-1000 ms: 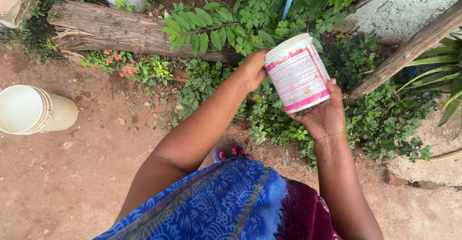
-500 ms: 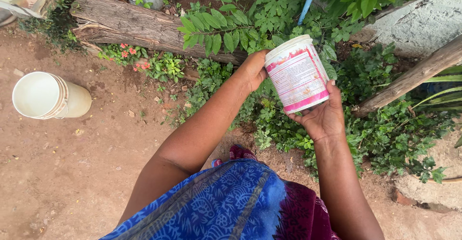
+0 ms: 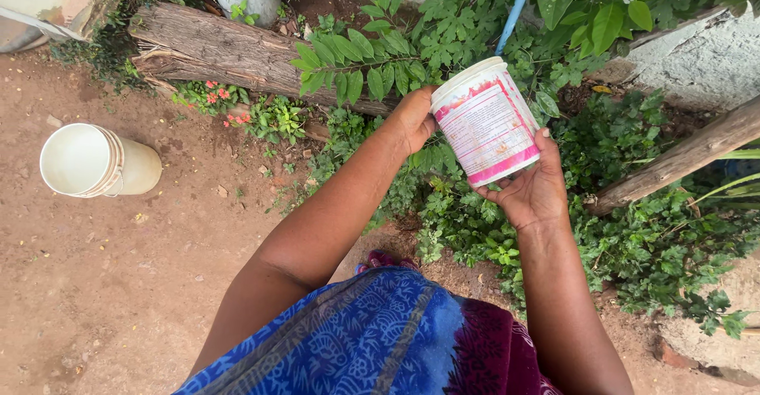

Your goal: The person holds a white plastic container and pours water from it onto the leaves and base of a small tree.

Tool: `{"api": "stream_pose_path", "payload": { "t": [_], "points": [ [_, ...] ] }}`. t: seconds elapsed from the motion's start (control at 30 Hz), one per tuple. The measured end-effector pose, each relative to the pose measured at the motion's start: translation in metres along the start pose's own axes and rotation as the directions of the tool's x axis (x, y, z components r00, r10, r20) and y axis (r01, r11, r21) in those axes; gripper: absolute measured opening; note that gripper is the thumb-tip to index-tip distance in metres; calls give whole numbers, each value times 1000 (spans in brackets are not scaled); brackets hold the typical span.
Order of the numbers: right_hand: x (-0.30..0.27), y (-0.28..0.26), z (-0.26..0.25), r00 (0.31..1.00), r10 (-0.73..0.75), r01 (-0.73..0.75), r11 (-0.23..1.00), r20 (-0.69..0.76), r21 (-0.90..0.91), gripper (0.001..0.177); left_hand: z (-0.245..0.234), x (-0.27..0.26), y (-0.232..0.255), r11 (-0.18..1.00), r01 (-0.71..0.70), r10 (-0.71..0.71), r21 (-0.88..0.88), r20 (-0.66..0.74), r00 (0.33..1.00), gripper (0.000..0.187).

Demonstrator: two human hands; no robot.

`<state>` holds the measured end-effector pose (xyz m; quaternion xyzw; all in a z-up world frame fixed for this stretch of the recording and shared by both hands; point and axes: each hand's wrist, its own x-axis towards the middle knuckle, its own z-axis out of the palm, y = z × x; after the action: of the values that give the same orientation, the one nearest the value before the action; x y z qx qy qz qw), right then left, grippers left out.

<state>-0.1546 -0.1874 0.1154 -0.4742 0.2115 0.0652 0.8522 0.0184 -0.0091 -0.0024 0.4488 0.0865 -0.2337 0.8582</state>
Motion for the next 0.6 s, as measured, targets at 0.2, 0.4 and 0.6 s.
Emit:
{"api": "stream_pose_path", "payload": {
  "t": [0.2, 0.4, 0.6],
  "points": [
    [29, -12, -5, 1000, 3, -3, 1000, 10, 29, 88, 11, 17, 13, 998, 33, -31, 46, -54, 998, 29],
    [51, -12, -5, 999, 34, -34, 999, -6, 3, 90, 0, 25, 7, 1000, 26, -25, 7, -71, 997, 29],
    [67, -6, -9, 995, 70, -72, 997, 64, 18, 88, -7, 21, 5, 1000, -12, 14, 19, -70, 997, 34]
  ]
}}
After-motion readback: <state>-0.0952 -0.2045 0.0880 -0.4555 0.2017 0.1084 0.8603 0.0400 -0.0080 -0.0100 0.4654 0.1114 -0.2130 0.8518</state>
